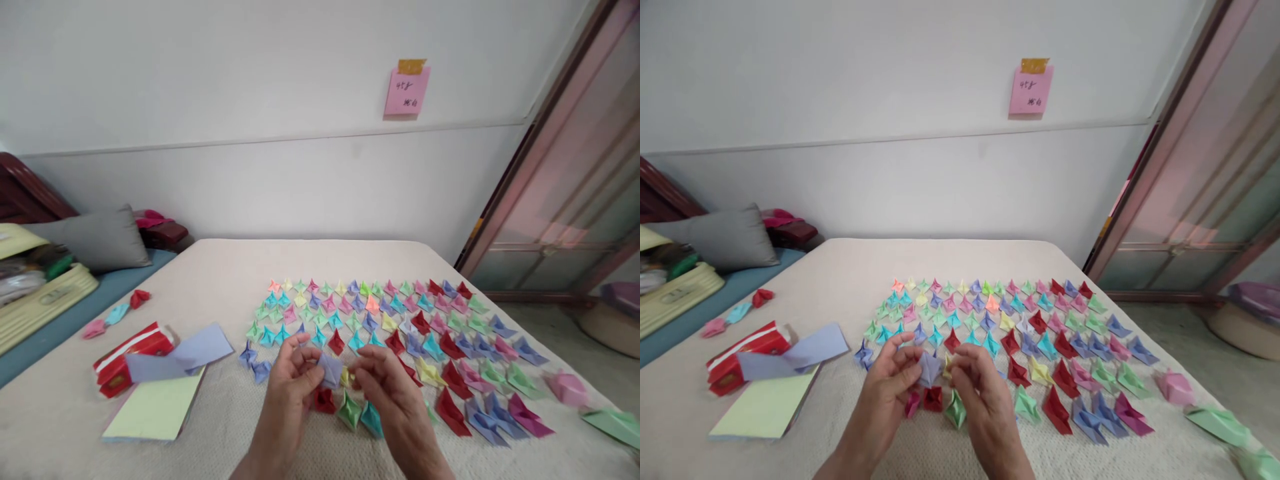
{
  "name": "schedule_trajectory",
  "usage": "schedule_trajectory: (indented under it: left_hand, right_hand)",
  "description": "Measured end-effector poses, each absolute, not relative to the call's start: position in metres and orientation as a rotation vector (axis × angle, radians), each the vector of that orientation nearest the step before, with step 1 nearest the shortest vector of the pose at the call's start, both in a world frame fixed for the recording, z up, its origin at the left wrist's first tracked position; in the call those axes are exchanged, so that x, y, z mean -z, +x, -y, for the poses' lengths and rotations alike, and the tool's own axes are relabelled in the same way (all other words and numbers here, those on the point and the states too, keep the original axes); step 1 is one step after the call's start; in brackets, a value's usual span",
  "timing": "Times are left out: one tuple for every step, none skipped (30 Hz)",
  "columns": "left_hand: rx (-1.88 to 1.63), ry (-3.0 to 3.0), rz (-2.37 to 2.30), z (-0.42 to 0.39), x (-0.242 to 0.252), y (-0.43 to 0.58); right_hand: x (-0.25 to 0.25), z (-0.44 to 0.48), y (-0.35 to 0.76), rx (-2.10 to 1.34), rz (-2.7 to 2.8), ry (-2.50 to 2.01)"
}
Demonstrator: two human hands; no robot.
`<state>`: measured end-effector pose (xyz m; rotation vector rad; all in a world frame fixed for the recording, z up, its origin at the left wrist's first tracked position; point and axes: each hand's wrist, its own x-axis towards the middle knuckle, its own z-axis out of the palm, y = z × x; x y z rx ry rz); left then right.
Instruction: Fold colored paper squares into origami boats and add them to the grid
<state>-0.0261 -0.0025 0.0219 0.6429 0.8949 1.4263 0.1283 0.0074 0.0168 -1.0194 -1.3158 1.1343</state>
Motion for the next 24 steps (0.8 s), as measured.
schedule_trajectory:
  left_hand:
    - [-1.388, 0.615, -0.844, 0.003, -0.024, -0.029]
    - [-1.338, 0.598, -0.800, 0.003, -0.025, -0.030]
    - [-1.288, 0.591, -0.763, 0.004, -0.025, -0.031]
    - [-1.247, 0.589, -0.732, 0.004, -0.024, -0.032]
    - [-1.217, 0.587, -0.707, 0.004, -0.024, -0.031]
    - [-1.191, 0.588, -0.689, 0.005, -0.023, -0.030]
    - [-1.167, 0.599, -0.681, 0.005, -0.022, -0.030]
    - [-1.148, 0.626, -0.693, 0.005, -0.022, -0.029]
    - [-1.135, 0.668, -0.727, 0.005, -0.022, -0.030]
    - [-1.129, 0.723, -0.776, 0.004, -0.023, -0.030]
    - [-1.132, 0.782, -0.829, 0.004, -0.025, -0.032]
    - [-1.136, 0.840, -0.875, 0.004, -0.026, -0.033]
    - [-1.137, 0.888, -0.907, 0.003, -0.028, -0.034]
    - [-1.127, 0.924, -0.922, 0.003, -0.029, -0.035]
    - [-1.113, 0.951, -0.922, 0.003, -0.029, -0.035]
    - [-1.102, 0.977, -0.916, 0.003, -0.030, -0.034]
    - [-1.102, 1.006, -0.919, 0.003, -0.029, -0.033]
    - [-1.114, 1.035, -0.934, 0.003, -0.029, -0.030]
    - [-1.137, 1.058, -0.958, 0.003, -0.028, -0.028]
    - [-1.162, 1.070, -0.989, 0.003, -0.028, -0.026]
    - [-1.183, 1.068, -1.021, 0.004, -0.027, -0.024]
    - [-1.200, 1.053, -1.050, 0.004, -0.028, -0.022]
    - [-1.214, 1.029, -1.069, 0.004, -0.028, -0.022]
    - [-1.226, 1.002, -1.079, 0.004, -0.028, -0.021]
  right_hand:
    - [-0.019, -0.008, 0.132, -1.091, 1.366, -1.031]
    - [-0.021, -0.009, 0.134, -1.078, 1.426, -1.029]
    - [-0.023, -0.009, 0.135, -1.100, 1.486, -1.011]
    - [-0.025, -0.009, 0.135, -1.149, 1.531, -0.982]
    - [-0.026, -0.009, 0.134, -1.205, 1.547, -0.946]
    - [-0.027, -0.009, 0.133, -1.258, 1.538, -0.911]
    - [-0.028, -0.009, 0.132, -1.296, 1.515, -0.886]
    - [-0.028, -0.010, 0.131, -1.319, 1.487, -0.873]
    - [-0.027, -0.011, 0.131, -1.333, 1.462, -0.876]
    - [-0.026, -0.012, 0.131, -1.344, 1.450, -0.896]
    - [-0.025, -0.013, 0.132, -1.356, 1.446, -0.929]
    - [-0.024, -0.015, 0.134, -1.370, 1.446, -0.967]
    - [-0.022, -0.016, 0.135, -1.383, 1.448, -1.002]
    - [-0.021, -0.017, 0.136, -1.394, 1.448, -1.032]
    - [-0.020, -0.017, 0.136, -1.403, 1.450, -1.052]
    - [-0.020, -0.016, 0.136, -1.410, 1.451, -1.060]
    - [-0.020, -0.016, 0.136, -1.417, 1.447, -1.059]
    - [-0.021, -0.015, 0.135, -1.428, 1.435, -1.053]
    - [-0.022, -0.014, 0.133, -1.443, 1.409, -1.048]
    - [-0.023, -0.013, 0.132, -1.462, 1.371, -1.039]
    - [-0.023, -0.013, 0.130, -1.483, 1.324, -1.029]
    - [-0.024, -0.012, 0.129, -1.502, 1.273, -1.020]
    - [-0.024, -0.012, 0.128, -1.520, 1.226, -1.013]
    - [-0.024, -0.012, 0.126, -1.536, 1.186, -1.005]
